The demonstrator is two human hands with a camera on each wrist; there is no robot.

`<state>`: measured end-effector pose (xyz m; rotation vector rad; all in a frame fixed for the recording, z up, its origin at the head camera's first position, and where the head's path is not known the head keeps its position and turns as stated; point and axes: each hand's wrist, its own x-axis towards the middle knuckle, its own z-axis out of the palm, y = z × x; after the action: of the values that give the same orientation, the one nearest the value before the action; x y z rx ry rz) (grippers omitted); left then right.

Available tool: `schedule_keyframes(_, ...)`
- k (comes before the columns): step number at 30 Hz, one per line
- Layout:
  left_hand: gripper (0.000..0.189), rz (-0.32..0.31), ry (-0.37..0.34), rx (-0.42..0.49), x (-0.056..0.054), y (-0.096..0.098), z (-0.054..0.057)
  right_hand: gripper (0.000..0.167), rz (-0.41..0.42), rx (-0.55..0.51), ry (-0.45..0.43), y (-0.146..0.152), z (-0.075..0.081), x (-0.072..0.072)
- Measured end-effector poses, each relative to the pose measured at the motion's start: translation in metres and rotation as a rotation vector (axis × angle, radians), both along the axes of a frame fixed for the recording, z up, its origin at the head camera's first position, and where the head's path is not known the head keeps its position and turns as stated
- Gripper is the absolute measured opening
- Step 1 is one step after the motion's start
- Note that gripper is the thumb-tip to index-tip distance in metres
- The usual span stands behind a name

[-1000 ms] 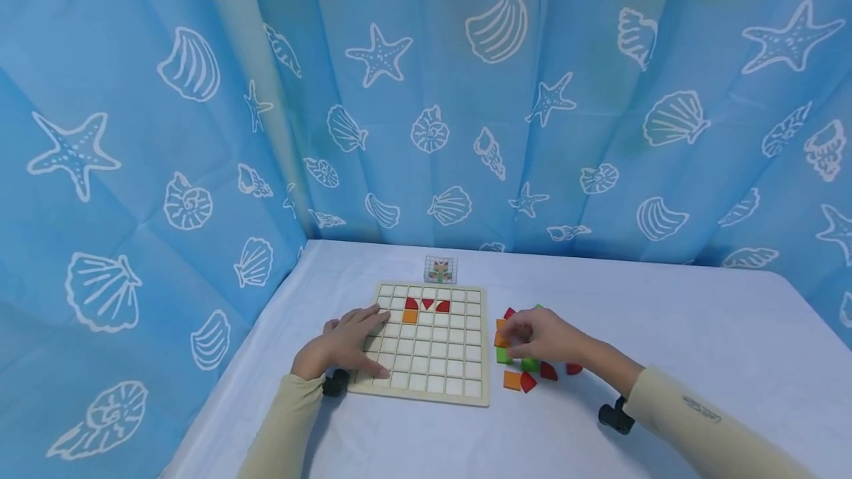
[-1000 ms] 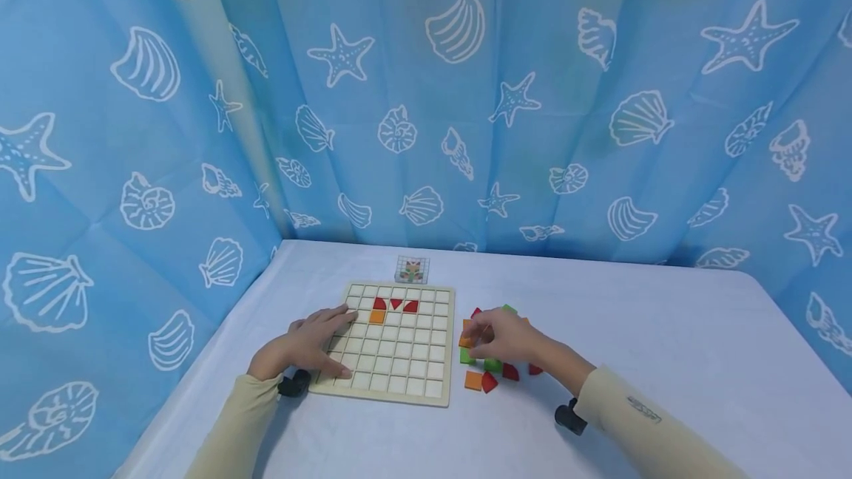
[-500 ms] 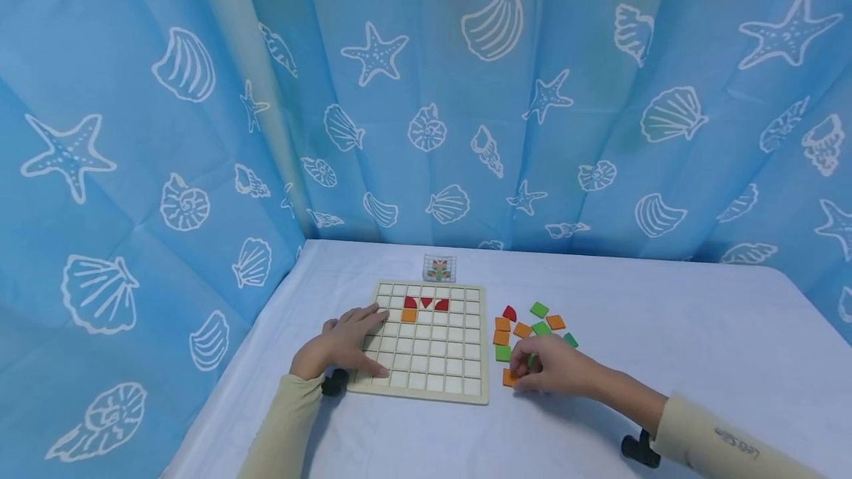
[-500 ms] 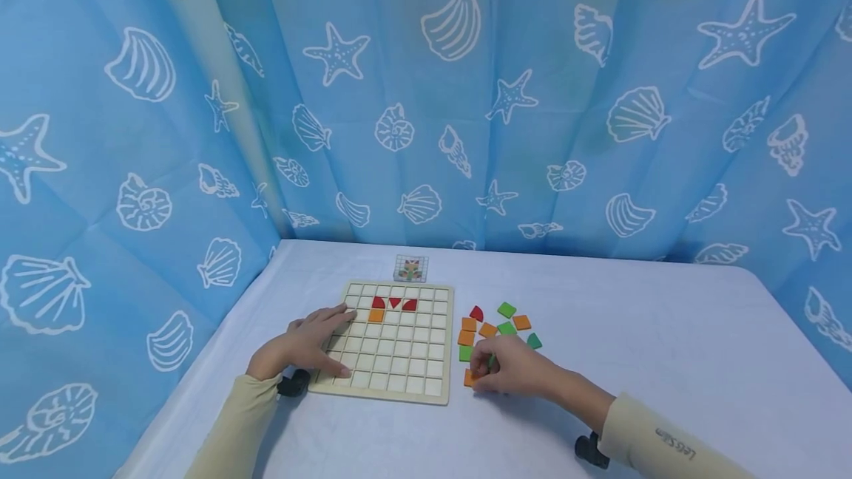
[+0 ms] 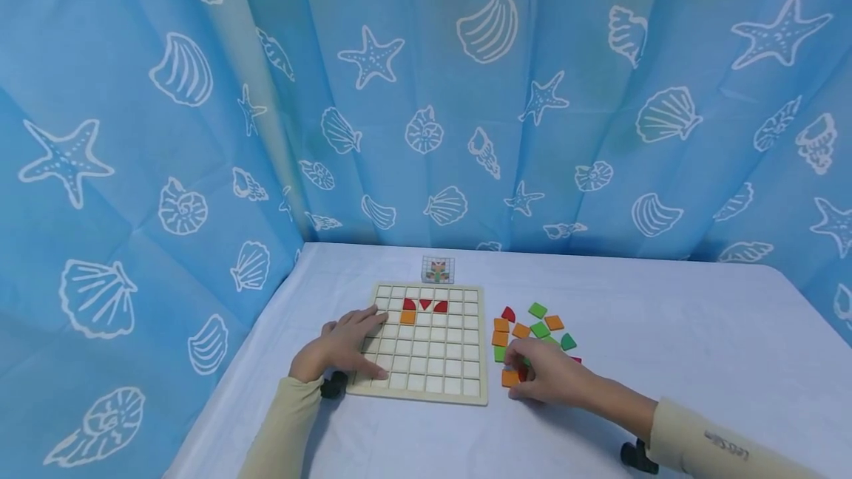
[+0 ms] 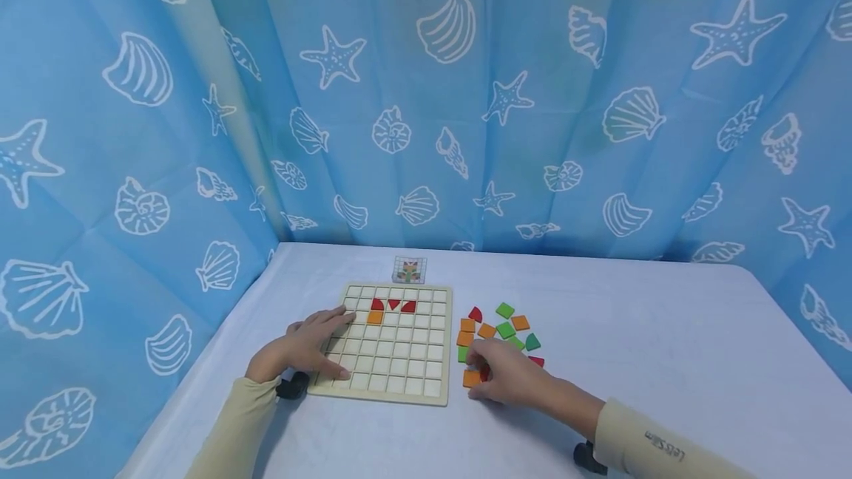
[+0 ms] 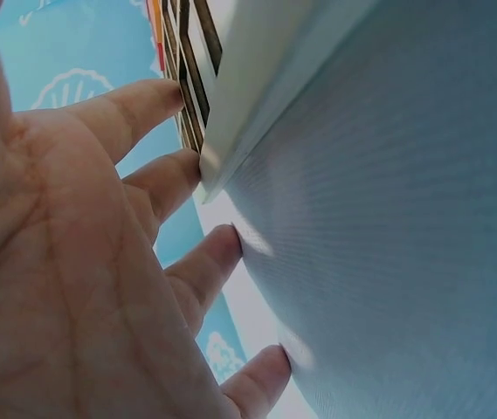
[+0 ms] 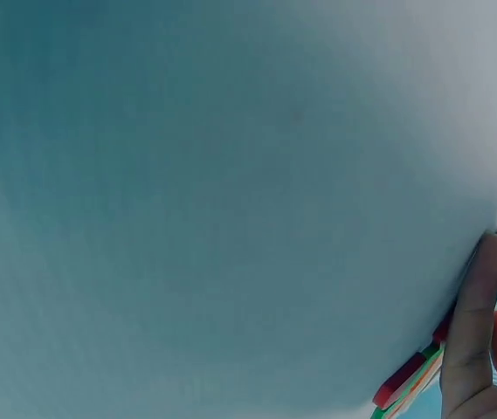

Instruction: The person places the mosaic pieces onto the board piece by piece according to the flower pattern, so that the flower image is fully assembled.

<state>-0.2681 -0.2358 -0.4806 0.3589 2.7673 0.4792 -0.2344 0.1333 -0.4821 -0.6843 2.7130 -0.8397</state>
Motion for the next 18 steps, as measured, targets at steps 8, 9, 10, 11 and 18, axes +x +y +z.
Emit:
schedule_keyframes(8, 0.105, 0.024, -0.003, -0.015, 0.000, 0.001, 0.001, 0.035, -0.001, 0.072, 0.029, -0.010, 0.003, -0.004)
schedule_keyframes(9, 0.105, 0.023, 0.000, -0.015, 0.000, 0.001, 0.001, 0.033, -0.003, 0.078, 0.029, -0.012, 0.004, -0.005)
schedule_keyframes(10, 0.105, 0.022, -0.002, -0.013, 0.001, 0.002, 0.001, 0.031, -0.012, 0.084, 0.024, -0.013, 0.004, -0.004)
schedule_keyframes(11, 0.105, 0.021, -0.003, -0.011, 0.001, 0.003, 0.001, 0.030, -0.023, 0.091, 0.015, -0.013, 0.004, -0.004)
schedule_keyframes(18, 0.105, 0.020, -0.004, -0.002, 0.002, 0.003, 0.004, 0.026, -0.041, 0.091, -0.062, -0.014, 0.003, -0.016)
